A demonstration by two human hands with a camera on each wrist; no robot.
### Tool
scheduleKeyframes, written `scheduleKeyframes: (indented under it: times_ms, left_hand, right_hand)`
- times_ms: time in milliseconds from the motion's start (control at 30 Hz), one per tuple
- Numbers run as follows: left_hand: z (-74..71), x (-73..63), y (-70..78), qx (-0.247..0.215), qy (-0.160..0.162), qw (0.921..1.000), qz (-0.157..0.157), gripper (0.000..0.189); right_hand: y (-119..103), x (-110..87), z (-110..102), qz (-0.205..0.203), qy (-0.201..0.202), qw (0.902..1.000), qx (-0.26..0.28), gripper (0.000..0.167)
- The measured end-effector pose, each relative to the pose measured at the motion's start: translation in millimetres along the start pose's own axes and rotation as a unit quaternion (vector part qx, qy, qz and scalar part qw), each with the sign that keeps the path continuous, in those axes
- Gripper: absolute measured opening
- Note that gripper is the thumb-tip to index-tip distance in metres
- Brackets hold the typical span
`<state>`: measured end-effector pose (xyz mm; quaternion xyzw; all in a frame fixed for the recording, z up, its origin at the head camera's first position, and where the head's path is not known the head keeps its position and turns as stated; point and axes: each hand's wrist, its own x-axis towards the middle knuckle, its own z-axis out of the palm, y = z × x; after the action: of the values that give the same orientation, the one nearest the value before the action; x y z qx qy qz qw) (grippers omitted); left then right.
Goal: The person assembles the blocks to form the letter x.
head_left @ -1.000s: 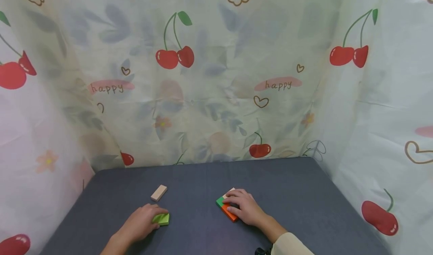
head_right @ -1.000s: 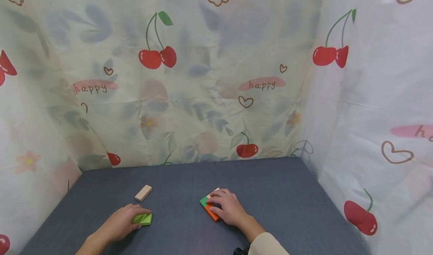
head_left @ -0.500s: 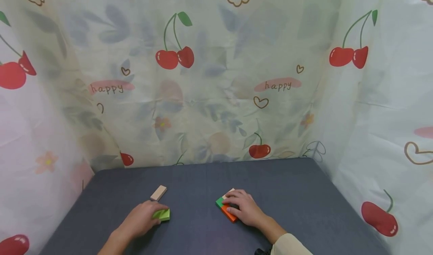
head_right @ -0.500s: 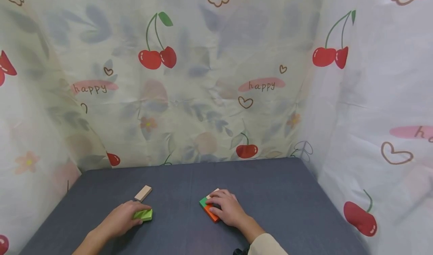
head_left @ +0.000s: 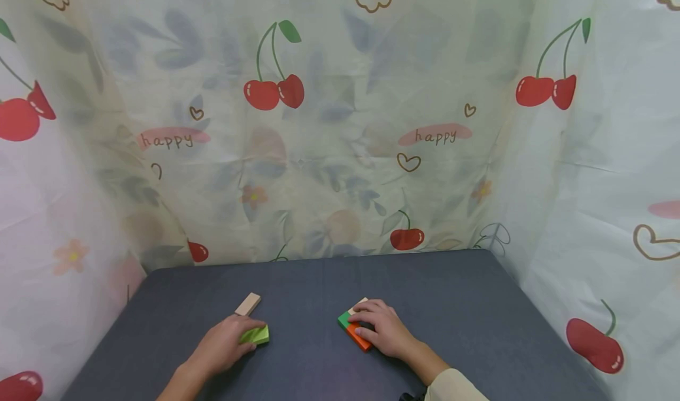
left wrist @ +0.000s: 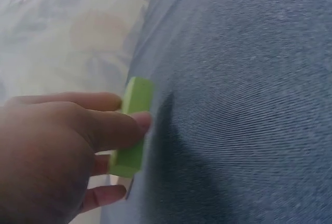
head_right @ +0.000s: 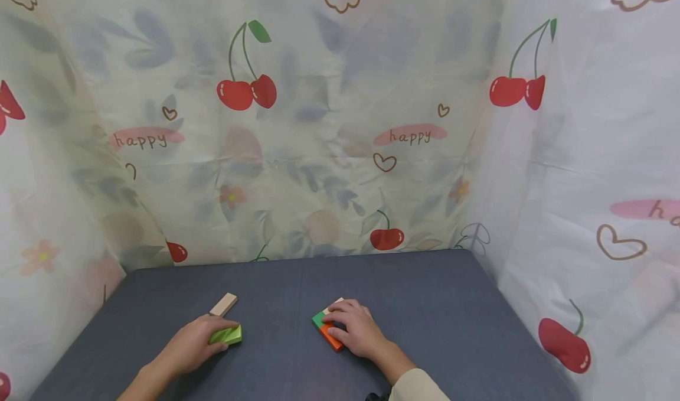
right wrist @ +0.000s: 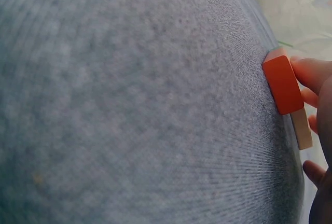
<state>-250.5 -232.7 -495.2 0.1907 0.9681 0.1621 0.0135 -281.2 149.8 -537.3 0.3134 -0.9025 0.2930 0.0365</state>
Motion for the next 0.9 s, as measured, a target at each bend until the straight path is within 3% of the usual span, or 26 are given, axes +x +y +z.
scheduleKeyframes:
  times_ms: [167,367,733,900]
  left_hand:
    - [8.0,-0.7,1.8,0.015,0.057,0.9982,0.0,0.04]
    - [18.2,1.6,2.6,0.018,0.095,0.9952,-0.018,0.041]
    - [35.6,6.1,13.9,-0.036,0.18,0.9829,-0.014,0.041]
    - [39.9,7.3,23.1,-0.059,0.202,0.9776,-0.008,0.041]
  right_hand:
    - [-1,-0.2,-1,0.0,0.003,1.0,0.002,0.025]
    - [-2,-0.3,-1,0.0,0.001,1.0,0.001,0.025]
    - [1,0.3,-1,0.002,-0.001,1.0,-0.002,0.026]
    - [0,0.2,-1,0.003,-0.005,1.0,-0.002,0.026]
